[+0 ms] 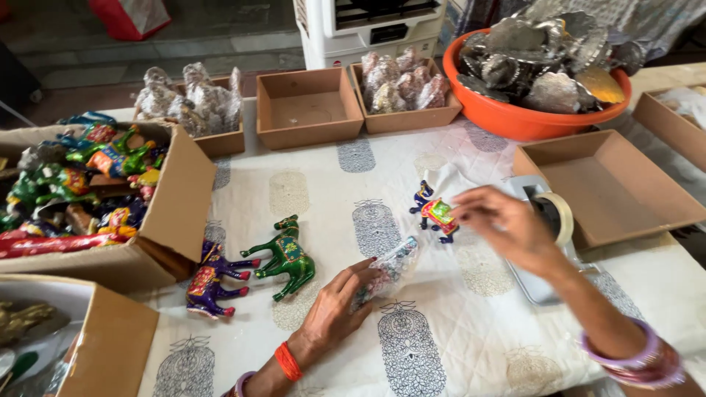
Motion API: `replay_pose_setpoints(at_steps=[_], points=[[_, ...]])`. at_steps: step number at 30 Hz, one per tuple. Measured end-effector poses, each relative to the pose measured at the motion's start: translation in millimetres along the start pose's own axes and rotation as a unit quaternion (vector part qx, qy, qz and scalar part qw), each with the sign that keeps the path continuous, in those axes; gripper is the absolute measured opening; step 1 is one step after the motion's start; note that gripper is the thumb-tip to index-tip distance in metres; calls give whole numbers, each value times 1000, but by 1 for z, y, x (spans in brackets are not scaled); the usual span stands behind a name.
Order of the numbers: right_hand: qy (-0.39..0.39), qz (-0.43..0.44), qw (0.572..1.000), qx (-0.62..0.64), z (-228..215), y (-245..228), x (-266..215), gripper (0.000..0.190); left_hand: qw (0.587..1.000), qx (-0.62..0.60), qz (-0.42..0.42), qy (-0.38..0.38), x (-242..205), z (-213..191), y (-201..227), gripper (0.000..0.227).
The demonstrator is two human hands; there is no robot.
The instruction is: Wrapping decorative horse figurines in bubble wrap and placing them into cardboard boxes.
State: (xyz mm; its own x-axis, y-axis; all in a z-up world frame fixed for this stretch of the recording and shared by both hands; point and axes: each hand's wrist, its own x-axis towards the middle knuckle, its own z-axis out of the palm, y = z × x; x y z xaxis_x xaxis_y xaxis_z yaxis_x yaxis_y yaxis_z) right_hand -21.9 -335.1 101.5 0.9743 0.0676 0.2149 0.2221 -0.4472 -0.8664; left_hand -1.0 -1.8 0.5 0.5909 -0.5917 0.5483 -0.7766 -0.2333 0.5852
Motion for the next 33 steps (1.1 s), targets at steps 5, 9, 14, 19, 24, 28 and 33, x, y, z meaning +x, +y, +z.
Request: replay_pose_setpoints(at_steps=[5, 9, 14, 19, 24, 28, 33], points=[[137, 18, 990, -5, -85, 45, -65, 28, 1000, -8, -3, 16, 0, -6, 7, 52], [187, 120, 961, -166, -134, 93, -119, 32, 998, -38, -40, 17, 2, 1, 2, 52], [53, 202, 963, -169, -149, 123, -132, 41, 999, -11, -44, 0, -1, 3, -2, 62], [9, 279, 958, -69, -156, 118, -133, 42, 999, -15, -46, 3, 1, 7, -3, 61], [18, 390, 916, -95, -146, 85, -123, 44, 1000, -7, 7, 28, -2, 5, -4, 55], [52, 415, 906, -61, -153, 118, -123, 41, 999, -31, -35, -2, 0, -5, -1, 57], [134, 413, 901, 19, -156, 108, -117, 43, 998, -47, -49, 4, 1, -5, -2, 60]])
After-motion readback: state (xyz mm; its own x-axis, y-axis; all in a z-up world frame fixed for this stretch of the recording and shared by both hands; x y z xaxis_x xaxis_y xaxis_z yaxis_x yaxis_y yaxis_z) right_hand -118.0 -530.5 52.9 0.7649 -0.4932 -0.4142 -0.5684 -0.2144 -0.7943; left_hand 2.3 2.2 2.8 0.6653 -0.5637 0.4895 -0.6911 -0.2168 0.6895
